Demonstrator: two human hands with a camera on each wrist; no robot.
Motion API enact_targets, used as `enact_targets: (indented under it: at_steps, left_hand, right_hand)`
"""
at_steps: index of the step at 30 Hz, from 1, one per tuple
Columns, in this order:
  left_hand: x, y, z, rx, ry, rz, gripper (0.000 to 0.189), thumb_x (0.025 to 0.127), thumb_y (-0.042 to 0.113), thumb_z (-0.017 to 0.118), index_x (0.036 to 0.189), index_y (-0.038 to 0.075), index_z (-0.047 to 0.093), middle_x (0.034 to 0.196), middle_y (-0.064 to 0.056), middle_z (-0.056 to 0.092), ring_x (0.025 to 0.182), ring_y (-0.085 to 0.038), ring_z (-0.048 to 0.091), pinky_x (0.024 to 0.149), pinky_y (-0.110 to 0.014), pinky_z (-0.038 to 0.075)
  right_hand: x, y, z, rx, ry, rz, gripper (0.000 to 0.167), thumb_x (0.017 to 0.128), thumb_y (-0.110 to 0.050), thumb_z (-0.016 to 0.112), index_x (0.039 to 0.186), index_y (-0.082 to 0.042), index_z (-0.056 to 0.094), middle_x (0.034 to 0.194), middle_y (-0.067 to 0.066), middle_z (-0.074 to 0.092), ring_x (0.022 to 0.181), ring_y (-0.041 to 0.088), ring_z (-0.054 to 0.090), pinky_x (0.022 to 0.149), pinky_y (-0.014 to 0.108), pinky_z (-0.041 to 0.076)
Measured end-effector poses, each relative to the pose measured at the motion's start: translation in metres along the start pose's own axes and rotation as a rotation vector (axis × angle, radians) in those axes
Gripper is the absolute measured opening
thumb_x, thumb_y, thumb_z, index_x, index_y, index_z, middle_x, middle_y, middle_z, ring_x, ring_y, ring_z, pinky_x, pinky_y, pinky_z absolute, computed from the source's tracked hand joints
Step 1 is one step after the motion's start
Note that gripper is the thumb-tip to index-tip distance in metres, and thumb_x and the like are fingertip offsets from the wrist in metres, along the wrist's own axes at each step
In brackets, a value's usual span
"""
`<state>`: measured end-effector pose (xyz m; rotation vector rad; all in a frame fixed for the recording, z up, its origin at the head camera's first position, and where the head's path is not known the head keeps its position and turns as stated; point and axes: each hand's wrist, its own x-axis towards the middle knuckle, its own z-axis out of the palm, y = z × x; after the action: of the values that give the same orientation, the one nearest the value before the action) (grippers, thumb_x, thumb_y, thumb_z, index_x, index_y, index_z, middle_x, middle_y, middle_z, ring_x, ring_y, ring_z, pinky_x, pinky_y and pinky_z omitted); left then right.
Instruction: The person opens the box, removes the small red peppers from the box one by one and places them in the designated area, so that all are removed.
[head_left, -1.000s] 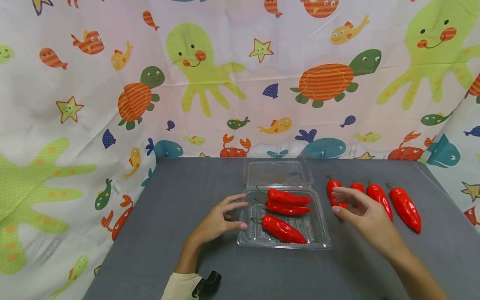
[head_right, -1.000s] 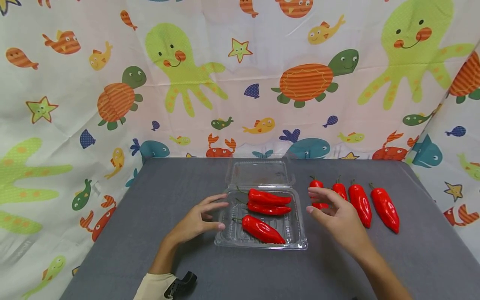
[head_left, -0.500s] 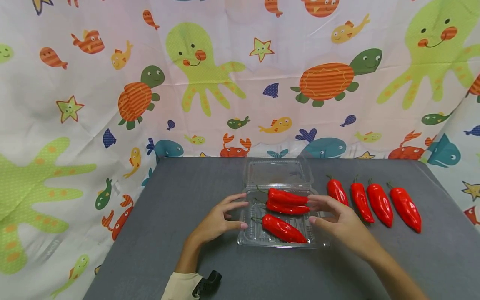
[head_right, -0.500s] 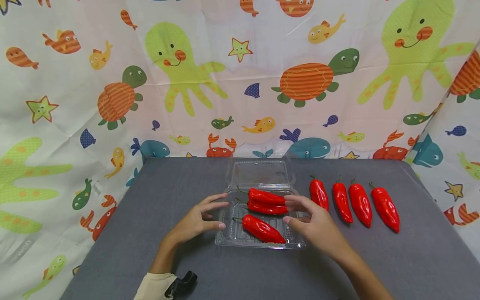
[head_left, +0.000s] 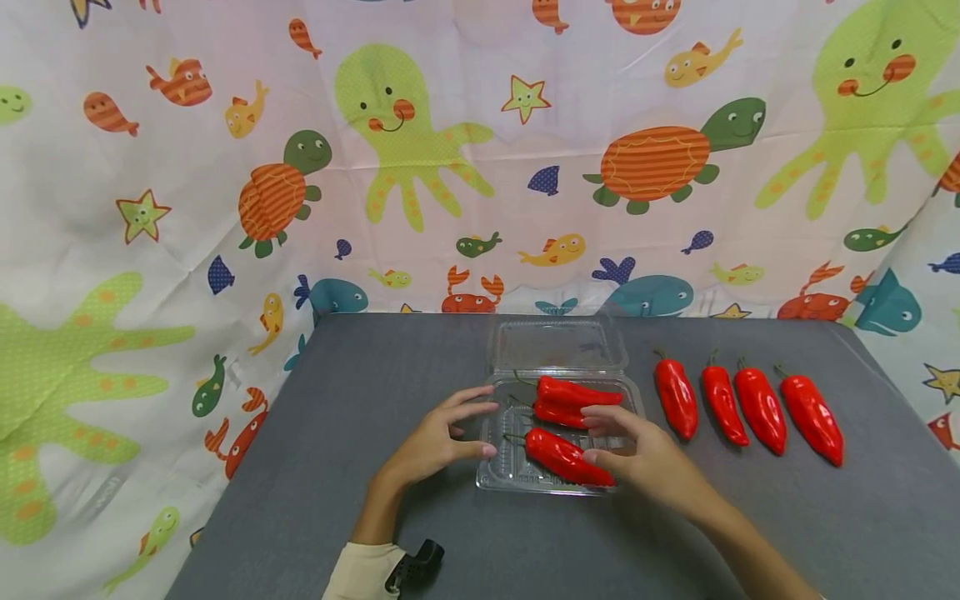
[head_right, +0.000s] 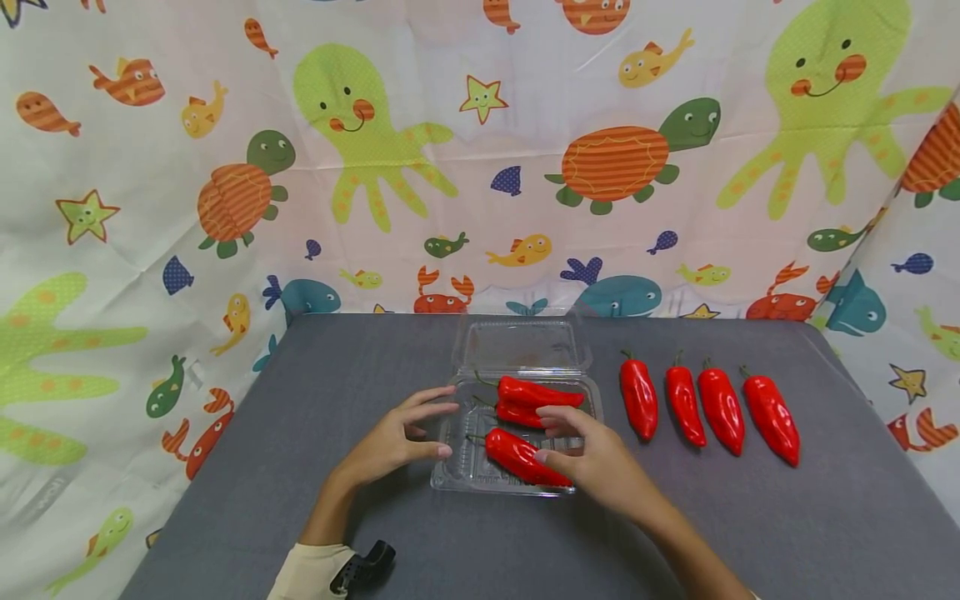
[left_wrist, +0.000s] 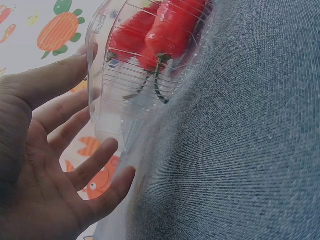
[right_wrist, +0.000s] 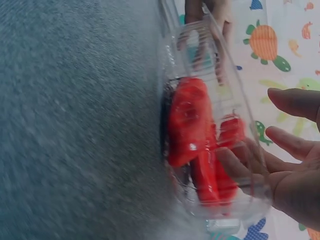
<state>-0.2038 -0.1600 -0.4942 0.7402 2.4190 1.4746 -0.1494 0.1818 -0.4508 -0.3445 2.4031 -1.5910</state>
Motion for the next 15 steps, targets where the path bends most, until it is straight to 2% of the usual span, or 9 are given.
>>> enact_targets:
  at_steps: [4,9,15]
  left_hand:
    - [0.001,0.001,0.000,-0.002,0.002,0.007,0.065,0.091,0.028,0.085,0.150,0.012,0.062,0.167,0.005,0.041,0.152,-0.025,0.039,0.107,-0.059,0.046]
    - [0.001,0.000,0.001,-0.001,0.001,0.006,0.066,0.090,0.028,0.085,0.150,0.012,0.062,0.167,0.007,0.041,0.152,-0.024,0.039,0.108,-0.060,0.046]
    - [0.000,0.000,0.001,0.000,-0.001,0.015,0.064,0.092,0.028,0.084,0.150,0.012,0.062,0.168,0.003,0.040,0.152,-0.027,0.039,0.107,-0.062,0.046]
  right_hand:
    - [0.003,0.003,0.006,-0.002,-0.006,0.012,0.060,0.096,-0.024,0.080,0.149,-0.009,0.057,0.148,0.017,0.060,0.129,0.040,0.062,0.094,0.039,0.061]
    - [0.009,0.005,0.009,-0.050,-0.010,-0.005,0.057,0.095,-0.023,0.080,0.146,-0.009,0.059,0.145,0.016,0.063,0.128,0.038,0.063,0.103,0.051,0.056]
    - [0.015,0.006,0.013,-0.096,-0.024,0.007,0.056,0.094,-0.023,0.082,0.144,-0.009,0.062,0.144,0.015,0.063,0.127,0.038,0.062,0.102,0.053,0.056]
